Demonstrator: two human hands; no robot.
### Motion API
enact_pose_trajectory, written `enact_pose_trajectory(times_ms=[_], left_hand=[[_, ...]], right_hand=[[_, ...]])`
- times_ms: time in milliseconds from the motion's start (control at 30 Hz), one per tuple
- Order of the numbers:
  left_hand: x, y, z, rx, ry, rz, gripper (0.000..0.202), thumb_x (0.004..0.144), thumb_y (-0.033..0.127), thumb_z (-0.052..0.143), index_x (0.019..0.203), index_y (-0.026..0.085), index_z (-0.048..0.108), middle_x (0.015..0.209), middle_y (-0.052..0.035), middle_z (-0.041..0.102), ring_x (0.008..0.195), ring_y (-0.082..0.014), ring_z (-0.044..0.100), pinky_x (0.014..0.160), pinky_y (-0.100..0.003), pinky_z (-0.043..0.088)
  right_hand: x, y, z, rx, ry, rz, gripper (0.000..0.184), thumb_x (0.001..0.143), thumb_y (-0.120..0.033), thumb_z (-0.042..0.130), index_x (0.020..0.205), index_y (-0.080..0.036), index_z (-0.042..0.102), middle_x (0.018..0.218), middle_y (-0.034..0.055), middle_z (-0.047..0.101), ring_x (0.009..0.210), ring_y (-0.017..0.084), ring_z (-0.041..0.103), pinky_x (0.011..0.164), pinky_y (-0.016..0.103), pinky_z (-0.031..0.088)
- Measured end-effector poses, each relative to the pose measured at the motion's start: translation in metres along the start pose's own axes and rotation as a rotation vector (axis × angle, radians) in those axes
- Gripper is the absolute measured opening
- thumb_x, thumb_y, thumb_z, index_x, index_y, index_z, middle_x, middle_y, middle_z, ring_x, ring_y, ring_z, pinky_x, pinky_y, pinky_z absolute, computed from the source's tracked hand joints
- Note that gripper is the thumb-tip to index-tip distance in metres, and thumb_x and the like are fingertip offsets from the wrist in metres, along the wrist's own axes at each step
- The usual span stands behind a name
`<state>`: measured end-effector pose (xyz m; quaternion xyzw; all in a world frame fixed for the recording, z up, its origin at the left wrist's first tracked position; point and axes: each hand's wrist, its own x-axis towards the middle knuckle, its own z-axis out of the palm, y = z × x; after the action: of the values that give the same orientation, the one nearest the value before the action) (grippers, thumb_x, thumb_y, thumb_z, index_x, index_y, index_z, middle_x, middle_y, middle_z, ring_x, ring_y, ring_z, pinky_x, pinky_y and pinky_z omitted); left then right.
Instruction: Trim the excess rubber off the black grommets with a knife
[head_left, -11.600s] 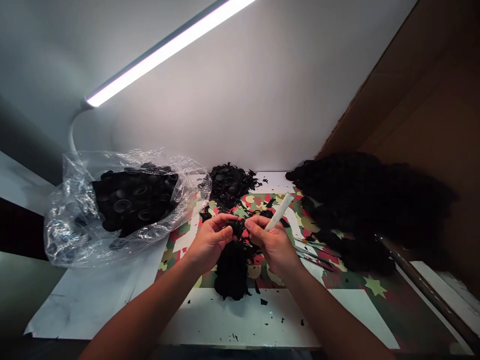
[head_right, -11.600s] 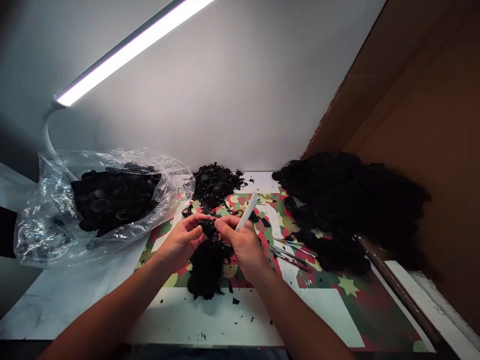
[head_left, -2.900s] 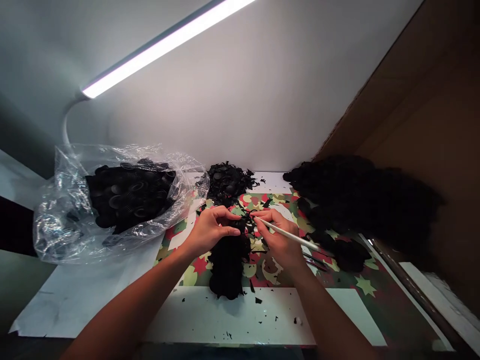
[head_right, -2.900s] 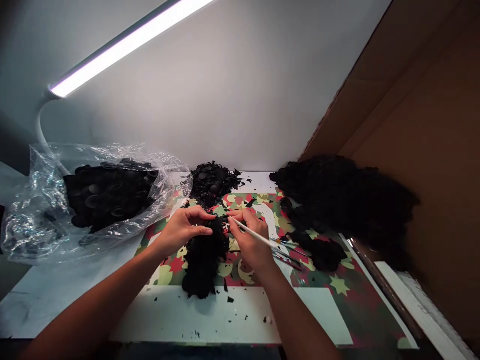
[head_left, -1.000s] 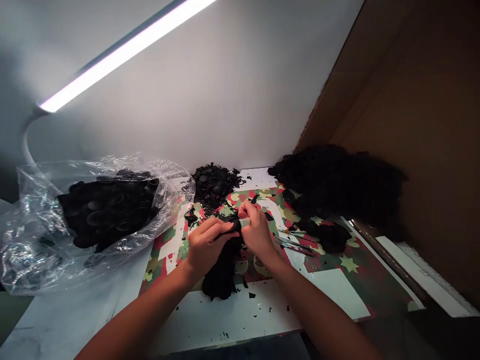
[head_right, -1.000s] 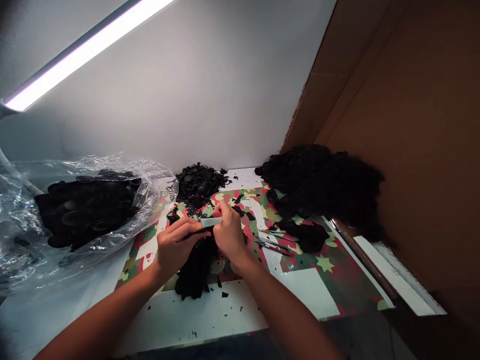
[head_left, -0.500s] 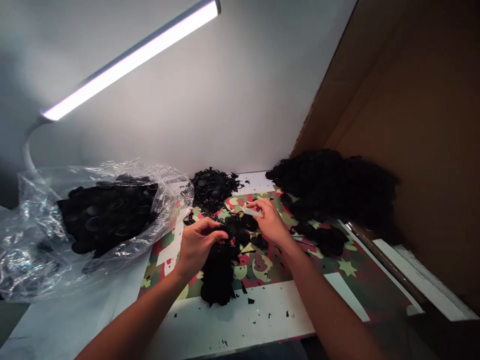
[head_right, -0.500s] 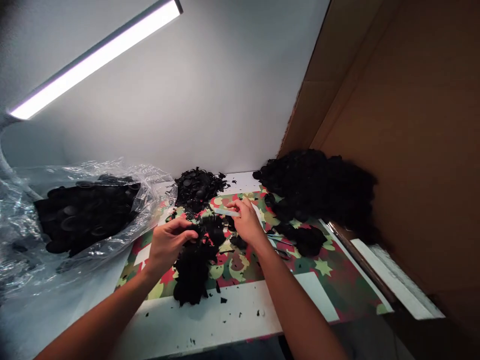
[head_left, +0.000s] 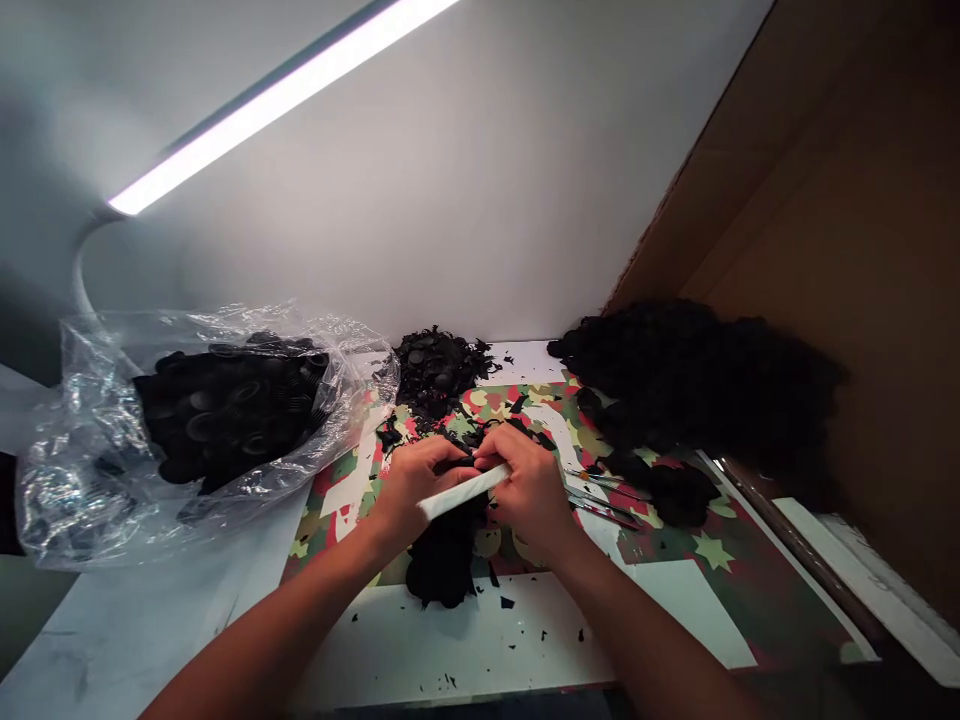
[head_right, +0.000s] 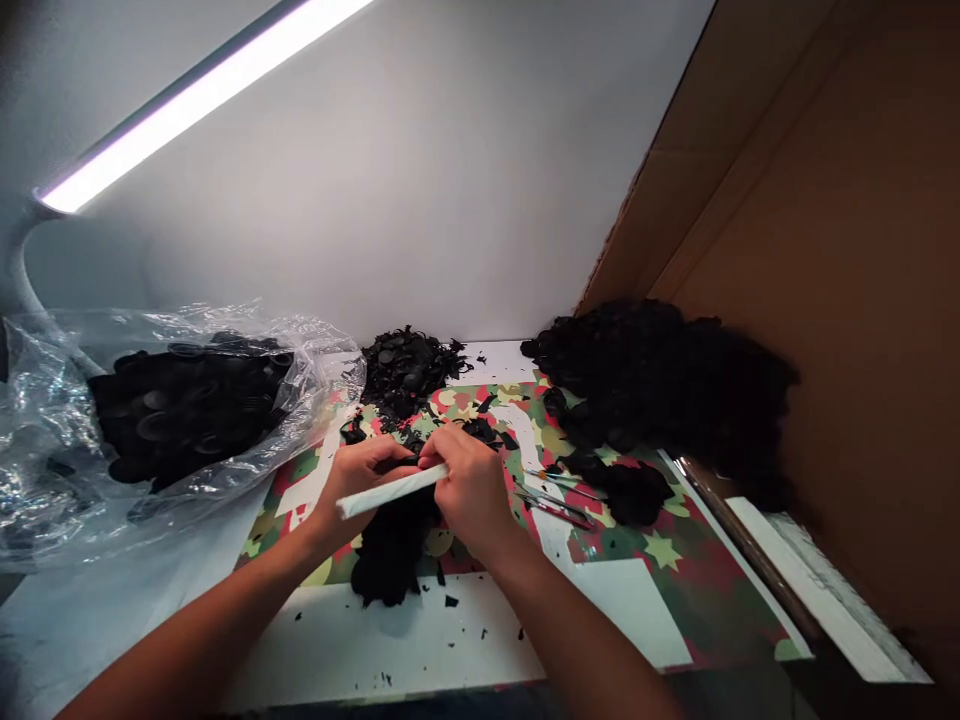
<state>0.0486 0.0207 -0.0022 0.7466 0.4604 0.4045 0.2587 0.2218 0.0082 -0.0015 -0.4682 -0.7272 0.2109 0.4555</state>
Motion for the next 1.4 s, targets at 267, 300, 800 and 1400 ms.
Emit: enact_pose_trajectory(times_ms=[267, 300, 800, 1400], left_hand=[[0.001, 0.003, -0.003, -0.183, -0.118, -0.164, 0.022, 0.074, 0.03, 0.081, 0.064, 0.016, 0.067, 0.056, 0.0045, 0.059, 0.052, -0.0095, 0.048, 0.051, -0.021, 0.036], [0.0, 0.004, -0.004, -0.254, -0.15, -0.213, 0.023, 0.073, 0.032, 0.081, 0.064, 0.016, 0.067, 0.056, 0.0044, 0.059, 0.052, -0.0095, 0.049, 0.051, -0.021, 0.037], [-0.001, 0.004, -0.011, -0.663, -0.01, -0.302, 0.02, 0.061, 0.021, 0.089, 0.072, 0.017, 0.074, 0.069, 0.0004, 0.072, 0.063, -0.0123, 0.065, 0.061, -0.021, 0.053], [0.001, 0.002, -0.005, -0.741, -0.035, -0.247, 0.038, 0.061, 0.022, 0.092, 0.096, 0.017, 0.075, 0.089, -0.003, 0.073, 0.079, -0.0169, 0.07, 0.077, -0.03, 0.061]], right_hand=[[0.009, 0.012, 0.002, 0.043, -0.079, 0.203, 0.018, 0.07, -0.005, 0.039, 0.067, -0.022, 0.044, 0.06, -0.0042, 0.043, 0.057, 0.014, 0.04, 0.055, 0.024, 0.029], [0.012, 0.017, -0.001, 0.018, -0.035, 0.219, 0.017, 0.072, -0.007, 0.04, 0.067, -0.023, 0.044, 0.06, -0.0038, 0.043, 0.057, 0.014, 0.04, 0.055, 0.025, 0.029], [0.008, 0.019, -0.018, 0.361, 0.187, 0.276, 0.051, 0.102, -0.051, 0.032, 0.077, -0.023, 0.067, 0.079, 0.0031, 0.057, 0.075, 0.019, 0.054, 0.072, 0.031, 0.045], [0.003, -0.014, -0.005, 0.553, -0.126, 0.37, 0.037, 0.094, -0.048, 0.056, 0.071, -0.02, 0.059, 0.067, -0.0018, 0.051, 0.063, 0.013, 0.045, 0.06, 0.025, 0.039]])
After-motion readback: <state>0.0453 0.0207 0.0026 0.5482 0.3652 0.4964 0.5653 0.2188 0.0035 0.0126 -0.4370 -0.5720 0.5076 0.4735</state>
